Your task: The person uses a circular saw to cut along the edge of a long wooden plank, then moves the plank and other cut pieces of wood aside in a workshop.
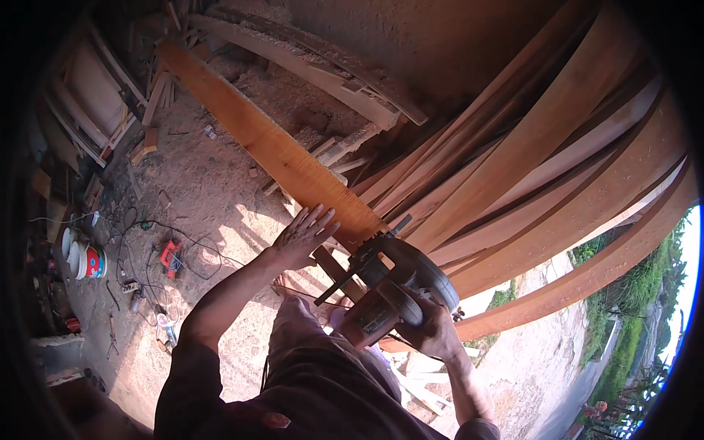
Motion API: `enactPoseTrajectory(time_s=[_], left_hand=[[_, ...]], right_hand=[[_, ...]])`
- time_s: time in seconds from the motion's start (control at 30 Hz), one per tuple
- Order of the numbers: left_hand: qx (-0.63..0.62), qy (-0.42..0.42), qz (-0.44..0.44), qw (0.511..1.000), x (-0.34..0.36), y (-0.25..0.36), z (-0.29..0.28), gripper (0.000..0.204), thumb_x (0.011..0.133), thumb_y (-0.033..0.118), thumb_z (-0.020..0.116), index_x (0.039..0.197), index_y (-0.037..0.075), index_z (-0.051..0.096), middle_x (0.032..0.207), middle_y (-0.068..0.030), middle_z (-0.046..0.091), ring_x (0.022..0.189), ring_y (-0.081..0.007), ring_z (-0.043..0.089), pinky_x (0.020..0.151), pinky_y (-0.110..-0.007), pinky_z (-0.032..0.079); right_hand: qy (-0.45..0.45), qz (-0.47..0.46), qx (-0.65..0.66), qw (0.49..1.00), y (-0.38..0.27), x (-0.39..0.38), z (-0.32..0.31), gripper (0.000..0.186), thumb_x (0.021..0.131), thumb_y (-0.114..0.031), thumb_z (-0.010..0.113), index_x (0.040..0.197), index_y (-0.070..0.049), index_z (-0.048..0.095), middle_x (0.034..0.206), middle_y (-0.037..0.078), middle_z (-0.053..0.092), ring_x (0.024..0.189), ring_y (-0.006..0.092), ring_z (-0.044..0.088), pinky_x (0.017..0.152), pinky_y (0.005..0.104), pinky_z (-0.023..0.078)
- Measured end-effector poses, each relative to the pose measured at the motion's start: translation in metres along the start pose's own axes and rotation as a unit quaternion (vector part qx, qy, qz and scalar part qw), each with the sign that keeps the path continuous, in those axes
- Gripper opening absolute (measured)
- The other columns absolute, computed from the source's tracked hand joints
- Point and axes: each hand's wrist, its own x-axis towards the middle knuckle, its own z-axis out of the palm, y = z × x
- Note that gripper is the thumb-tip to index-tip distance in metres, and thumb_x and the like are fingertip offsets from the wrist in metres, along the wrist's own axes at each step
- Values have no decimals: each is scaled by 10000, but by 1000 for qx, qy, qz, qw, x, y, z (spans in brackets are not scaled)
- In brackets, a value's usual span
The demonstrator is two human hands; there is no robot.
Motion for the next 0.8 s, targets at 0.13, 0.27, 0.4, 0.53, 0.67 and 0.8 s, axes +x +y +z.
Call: enactPoseTrajectory(time_s=[0.13,0.27,0.4,0.53,0.67,0.8], left_hand=[[4,-33,-16,999,20,12,3,1241,663,569,879,1599,29,270,1676,-244,175,1555,-461,122,1271,-549,150],[-14,5,-25,1000,29,18,9,1201,625,608,878,1522,-26,393,1616,-275,294,1512,-494,213,1256,-555,218],[20,16,-27,999,35,17,20,1117,627,619,857,1448,-46,492,1559,-275,393,1472,-491,299,1240,-548,278],[52,16,-24,998,36,16,27,1022,698,558,813,1462,-33,481,1565,-259,395,1476,-453,326,1242,-526,290],[41,2,-35,999,35,14,27,935,737,471,799,1484,13,475,1590,-212,384,1498,-418,317,1171,-493,425],[35,8,-33,999,37,10,29,985,717,497,812,1512,41,449,1606,-174,377,1514,-409,292,1083,-462,525]], right_hand=[[7,-22,-24,999,20,4,-17,655,812,-110,798,1435,-122,598,1217,167,724,1154,285,680,999,391,508],[-21,10,9,1000,32,9,-34,645,810,-102,794,1424,-84,597,1196,179,726,1120,287,691,972,393,524],[-23,-35,-11,999,38,21,-43,627,804,-104,797,1396,-34,601,1184,195,726,1072,294,710,930,389,547],[-33,-29,-24,999,44,28,-51,554,792,-114,806,1306,-3,630,1141,201,725,1052,316,710,902,404,551],[-30,-46,-19,998,52,31,-48,502,768,-131,837,1211,10,647,1062,197,722,988,338,709,850,424,553],[-51,-24,-28,998,54,30,-46,483,757,-143,862,1164,14,653,1011,183,721,926,335,711,806,424,554]])
